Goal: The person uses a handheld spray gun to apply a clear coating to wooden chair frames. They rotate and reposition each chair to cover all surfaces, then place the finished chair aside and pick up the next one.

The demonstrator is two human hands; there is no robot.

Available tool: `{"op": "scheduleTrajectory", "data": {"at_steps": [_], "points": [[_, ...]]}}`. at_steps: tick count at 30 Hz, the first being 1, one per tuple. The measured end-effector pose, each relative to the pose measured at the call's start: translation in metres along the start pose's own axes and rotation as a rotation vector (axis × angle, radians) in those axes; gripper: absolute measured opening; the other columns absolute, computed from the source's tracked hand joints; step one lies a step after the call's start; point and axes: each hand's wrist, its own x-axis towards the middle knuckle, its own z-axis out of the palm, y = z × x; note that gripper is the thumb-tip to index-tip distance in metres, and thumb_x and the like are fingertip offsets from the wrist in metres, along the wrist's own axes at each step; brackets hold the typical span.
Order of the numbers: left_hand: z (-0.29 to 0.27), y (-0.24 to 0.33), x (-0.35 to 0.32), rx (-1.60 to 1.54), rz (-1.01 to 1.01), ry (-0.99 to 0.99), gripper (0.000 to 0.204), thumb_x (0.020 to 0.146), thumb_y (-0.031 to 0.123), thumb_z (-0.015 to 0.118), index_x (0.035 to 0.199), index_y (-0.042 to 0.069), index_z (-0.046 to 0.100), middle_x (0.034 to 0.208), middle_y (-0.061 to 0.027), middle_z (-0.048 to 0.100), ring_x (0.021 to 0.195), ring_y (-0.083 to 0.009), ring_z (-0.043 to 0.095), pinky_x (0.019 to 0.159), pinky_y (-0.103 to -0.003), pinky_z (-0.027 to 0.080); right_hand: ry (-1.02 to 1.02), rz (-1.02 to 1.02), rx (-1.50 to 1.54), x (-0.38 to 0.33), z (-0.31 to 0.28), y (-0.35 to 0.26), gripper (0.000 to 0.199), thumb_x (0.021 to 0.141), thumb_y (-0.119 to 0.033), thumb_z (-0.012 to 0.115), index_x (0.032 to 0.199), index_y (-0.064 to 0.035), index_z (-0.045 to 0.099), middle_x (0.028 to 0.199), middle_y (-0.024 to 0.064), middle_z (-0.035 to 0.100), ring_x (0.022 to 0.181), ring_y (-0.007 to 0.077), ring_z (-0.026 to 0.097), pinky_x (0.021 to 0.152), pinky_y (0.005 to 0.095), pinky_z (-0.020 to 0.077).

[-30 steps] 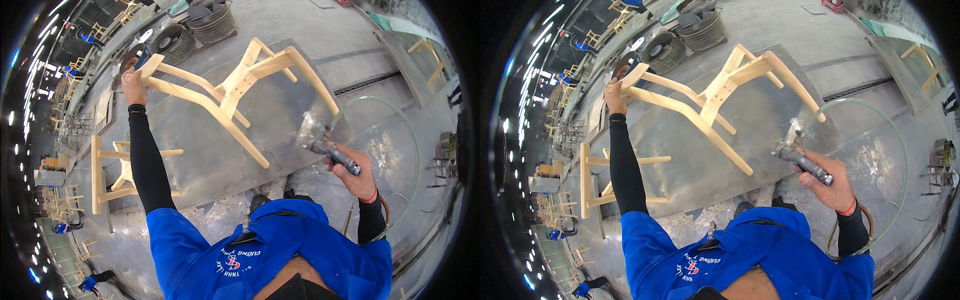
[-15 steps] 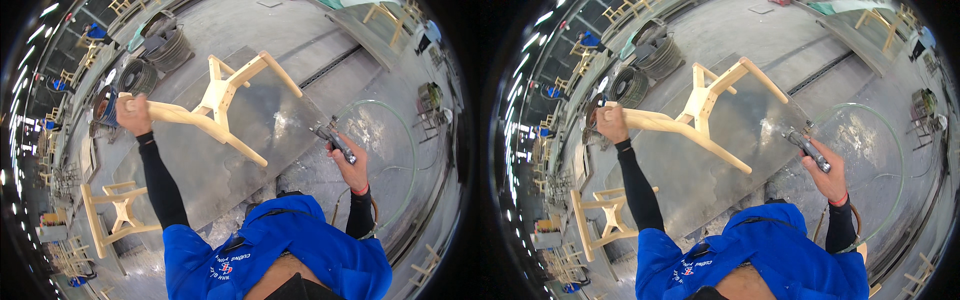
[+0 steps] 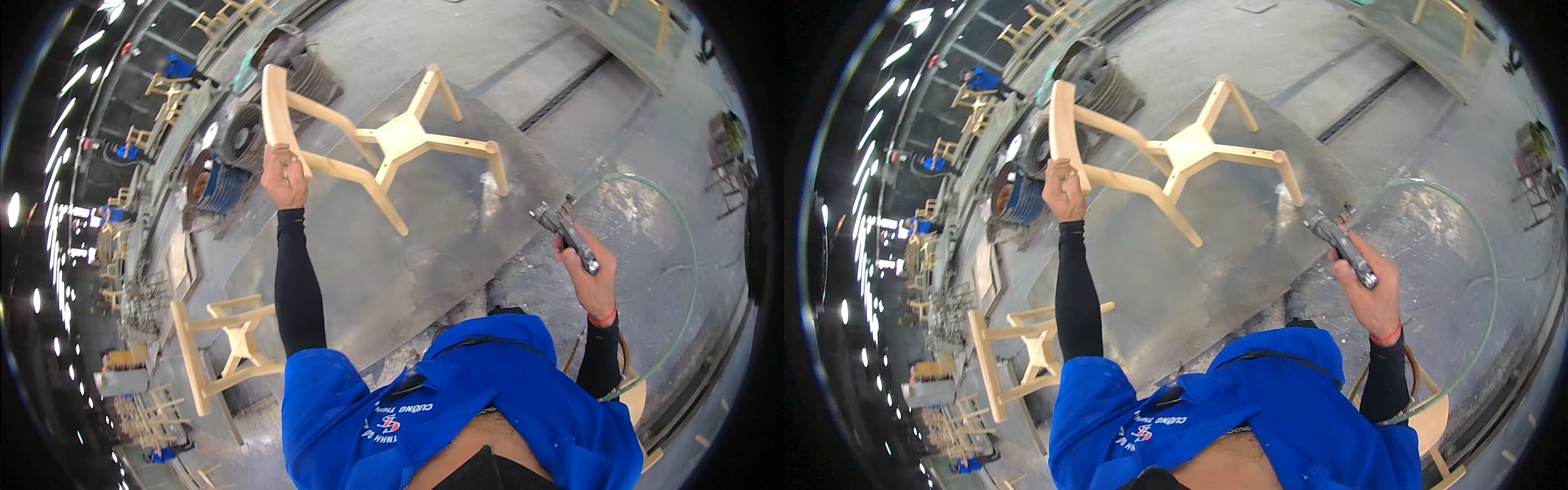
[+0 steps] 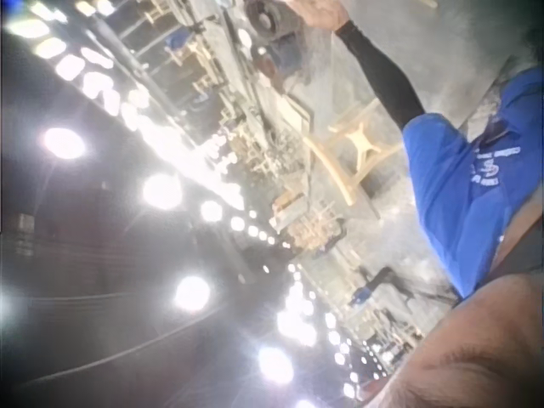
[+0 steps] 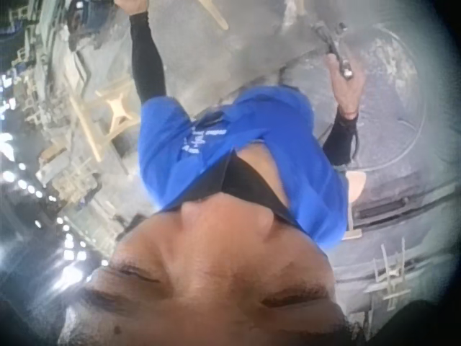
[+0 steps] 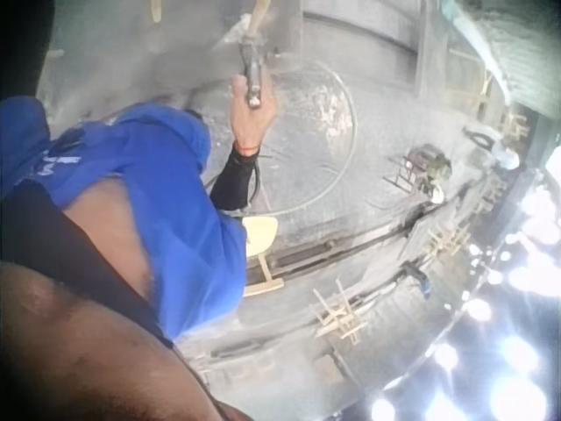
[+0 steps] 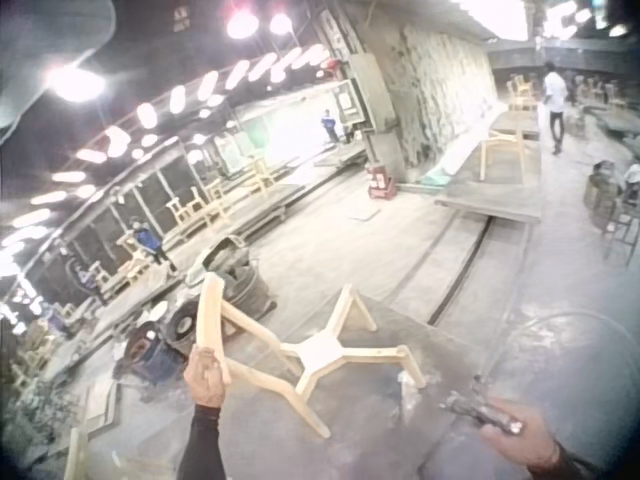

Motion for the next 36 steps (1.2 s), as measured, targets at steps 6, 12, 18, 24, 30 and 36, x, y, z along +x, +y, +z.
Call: {"op": "scheduleTrajectory", "data": {"at_steps": [6, 12, 18, 24, 30, 36], "points": [[-0.039, -0.025, -0.002, -0.799, -0.685, 0.02, 0.077, 0.105, 0.068, 0.028, 0.11, 0.001, 0.065, 0.12, -0.0214, 0.071, 0.133, -0.0338, 0.055, 0.111, -0.046, 0.037, -0.232, -0.179, 0.103, -0.012, 0.035, -0.029, 0.057, 0.093, -0.029, 0.078, 0.135, 0.0054, 0.061, 0.104, 0.0164, 0.075, 0.088, 0.0201, 0.073, 0.079, 0.0313, 0.0566], [-0.089, -0.03, -0.049, -0.766, -1.058, 0.333, 0.091, 0.094, 0.086, 0.024, 0.121, 0.006, 0.058, 0.134, -0.0177, 0.063, 0.131, -0.0334, 0.054, 0.102, -0.055, 0.041, -0.256, -0.738, 0.101, -0.02, 0.074, -0.075, 0.069, 0.079, -0.039, 0.088, 0.126, 0.0063, 0.065, 0.107, 0.0215, 0.074, 0.083, 0.0306, 0.075, 0.075, 0.0336, 0.0579], [-0.095, -0.02, -0.108, -0.614, -1.246, 0.44, 0.088, 0.095, 0.084, 0.027, 0.118, 0.005, 0.058, 0.122, -0.0175, 0.065, 0.112, -0.0384, 0.062, 0.09, -0.056, 0.047, -0.327, -0.698, -0.123, -0.009, 0.062, -0.081, 0.07, 0.073, -0.031, 0.092, 0.126, 0.0062, 0.065, 0.105, 0.0218, 0.073, 0.084, 0.0331, 0.074, 0.075, 0.0351, 0.0578], [-0.078, -0.012, -0.135, -0.526, -1.291, 0.513, 0.086, 0.097, 0.081, 0.027, 0.116, 0.003, 0.058, 0.114, -0.0179, 0.067, 0.098, -0.0392, 0.067, 0.082, -0.053, 0.052, -0.37, -0.579, -0.08, -0.007, 0.048, -0.078, 0.066, 0.076, -0.027, 0.09, 0.128, 0.0061, 0.064, 0.106, 0.0211, 0.074, 0.089, 0.0344, 0.074, 0.077, 0.0356, 0.0565], [-0.031, 0.029, -0.102, -0.35, -1.029, 0.372, 0.077, 0.101, 0.067, 0.044, 0.136, -0.001, 0.053, 0.129, -0.0198, 0.06, 0.114, -0.037, 0.061, 0.095, -0.047, 0.05, -0.426, -0.532, -0.03, 0.001, 0.025, -0.088, 0.061, 0.082, -0.027, 0.086, 0.131, 0.0035, 0.064, 0.107, 0.0219, 0.073, 0.09, 0.0323, 0.074, 0.08, 0.0336, 0.0554], [0.043, 0.053, -0.022, 0.301, -0.205, 0.015, 0.082, 0.088, 0.029, 0.082, 0.15, -0.005, 0.041, 0.156, -0.0268, 0.037, 0.145, -0.0363, 0.037, 0.12, -0.047, 0.03, -0.124, -0.323, -0.149, 0.003, -0.006, -0.053, 0.05, 0.091, -0.022, 0.079, 0.133, 0.0008, 0.065, 0.106, 0.0184, 0.074, 0.089, 0.0235, 0.074, 0.081, 0.0314, 0.0554]]}}
